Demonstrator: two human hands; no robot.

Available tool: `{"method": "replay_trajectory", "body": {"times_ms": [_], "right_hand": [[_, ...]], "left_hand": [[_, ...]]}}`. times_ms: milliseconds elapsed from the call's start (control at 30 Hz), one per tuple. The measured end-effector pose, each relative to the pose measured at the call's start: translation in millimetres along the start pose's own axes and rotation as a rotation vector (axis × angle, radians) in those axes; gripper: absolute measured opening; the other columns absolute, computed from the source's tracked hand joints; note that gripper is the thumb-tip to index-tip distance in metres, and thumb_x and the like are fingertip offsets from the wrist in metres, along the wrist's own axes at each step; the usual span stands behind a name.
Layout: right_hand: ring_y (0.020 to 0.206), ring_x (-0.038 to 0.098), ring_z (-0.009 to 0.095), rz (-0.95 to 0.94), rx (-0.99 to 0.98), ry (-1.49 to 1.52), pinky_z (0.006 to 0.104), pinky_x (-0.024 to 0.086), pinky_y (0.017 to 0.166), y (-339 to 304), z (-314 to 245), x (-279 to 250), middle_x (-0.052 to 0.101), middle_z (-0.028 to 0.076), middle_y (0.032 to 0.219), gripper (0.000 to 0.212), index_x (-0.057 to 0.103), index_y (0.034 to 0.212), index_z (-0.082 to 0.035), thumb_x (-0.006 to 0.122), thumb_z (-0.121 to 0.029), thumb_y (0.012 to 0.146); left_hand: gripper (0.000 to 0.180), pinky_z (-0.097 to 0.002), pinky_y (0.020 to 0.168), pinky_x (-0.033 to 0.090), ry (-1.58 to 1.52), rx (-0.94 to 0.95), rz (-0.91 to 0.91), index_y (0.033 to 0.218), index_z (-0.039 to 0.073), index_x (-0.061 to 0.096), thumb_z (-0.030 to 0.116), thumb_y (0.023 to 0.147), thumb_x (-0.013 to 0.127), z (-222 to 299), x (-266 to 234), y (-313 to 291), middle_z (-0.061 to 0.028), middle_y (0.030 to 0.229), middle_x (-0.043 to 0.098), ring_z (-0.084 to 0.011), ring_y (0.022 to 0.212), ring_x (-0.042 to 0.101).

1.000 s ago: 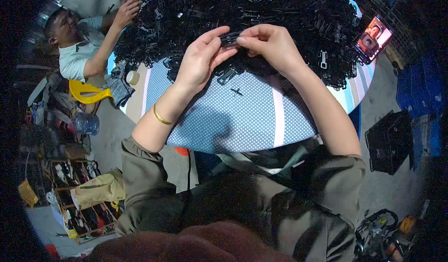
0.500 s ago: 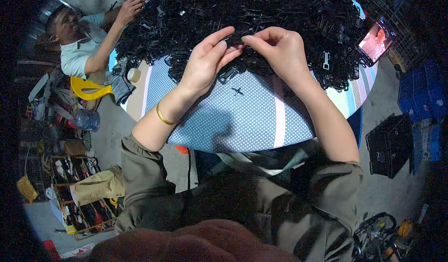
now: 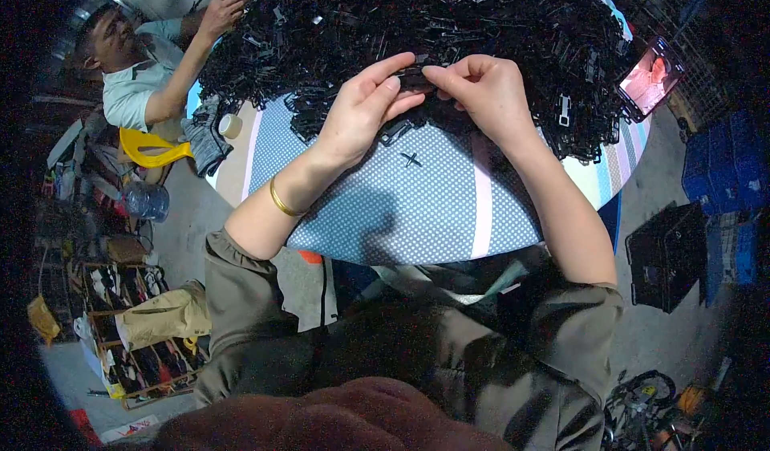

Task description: Picking and sorting small black plastic components from a pile on a work surface.

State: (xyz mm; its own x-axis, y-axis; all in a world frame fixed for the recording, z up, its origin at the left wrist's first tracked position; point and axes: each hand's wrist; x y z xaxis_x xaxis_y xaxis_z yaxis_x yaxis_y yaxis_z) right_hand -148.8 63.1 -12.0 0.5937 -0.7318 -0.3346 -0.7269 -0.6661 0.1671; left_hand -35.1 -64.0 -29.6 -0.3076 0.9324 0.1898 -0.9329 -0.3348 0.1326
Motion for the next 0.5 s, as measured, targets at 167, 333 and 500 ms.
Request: {"method": "replay_trajectory", "body": {"times_ms": [167, 333, 500], "right_hand": [[0.051, 0.056, 0.012, 0.043, -0.137, -0.263, 0.025, 0.044, 0.048, 4.1, 8.4, -0.9, 0.06, 0.008, 0.059, 0.034, 0.062, 0.065, -0.001, 0.07, -0.034, 0.071], [0.05, 0.056, 0.016, 0.08, -0.255, -0.813, 0.0281, 0.043, 0.047, 5.2, -8.2, -8.0, 0.059, 0.01, 0.058, 0.035, 0.061, 0.069, -0.001, 0.07, -0.035, 0.069], [0.062, 0.059, 0.023, 0.228, -0.614, -0.741, 0.0312, 0.046, 0.054, 48.6, -16.7, -8.9, 0.061, 0.008, 0.067, 0.027, 0.064, 0.076, -0.004, 0.066, -0.03, 0.072]], "left_hand": [[0.038, -0.0279, 0.083, 0.049, 0.009, -0.024, -0.041, 0.127, -0.006, 0.031, 0.007, 0.092, 0.035, 1.7, -0.7, 0.7, -0.0189, 0.108, 0.052, -0.0216, 0.093, 0.058], [0.04, -0.0294, 0.076, 0.052, 0.006, -0.081, -0.106, 0.128, -0.005, 0.028, 0.009, 0.092, 0.034, -0.3, -3.8, 1.6, -0.0214, 0.104, 0.053, -0.027, 0.087, 0.061], [0.04, -0.0297, 0.076, 0.052, -0.038, -0.074, -0.083, 0.129, -0.005, 0.026, 0.01, 0.092, 0.034, -1.1, -1.4, 1.1, -0.0215, 0.101, 0.055, -0.0277, 0.088, 0.061]]}}
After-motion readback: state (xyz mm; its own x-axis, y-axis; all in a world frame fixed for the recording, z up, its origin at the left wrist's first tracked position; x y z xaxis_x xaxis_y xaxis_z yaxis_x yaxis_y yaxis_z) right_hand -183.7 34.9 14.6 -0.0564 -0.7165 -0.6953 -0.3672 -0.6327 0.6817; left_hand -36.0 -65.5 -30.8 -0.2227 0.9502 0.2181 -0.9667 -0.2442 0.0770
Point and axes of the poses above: each hand's wrist, its own y-axis towards the middle knuckle, its own x-axis out of the palm, z = x × y
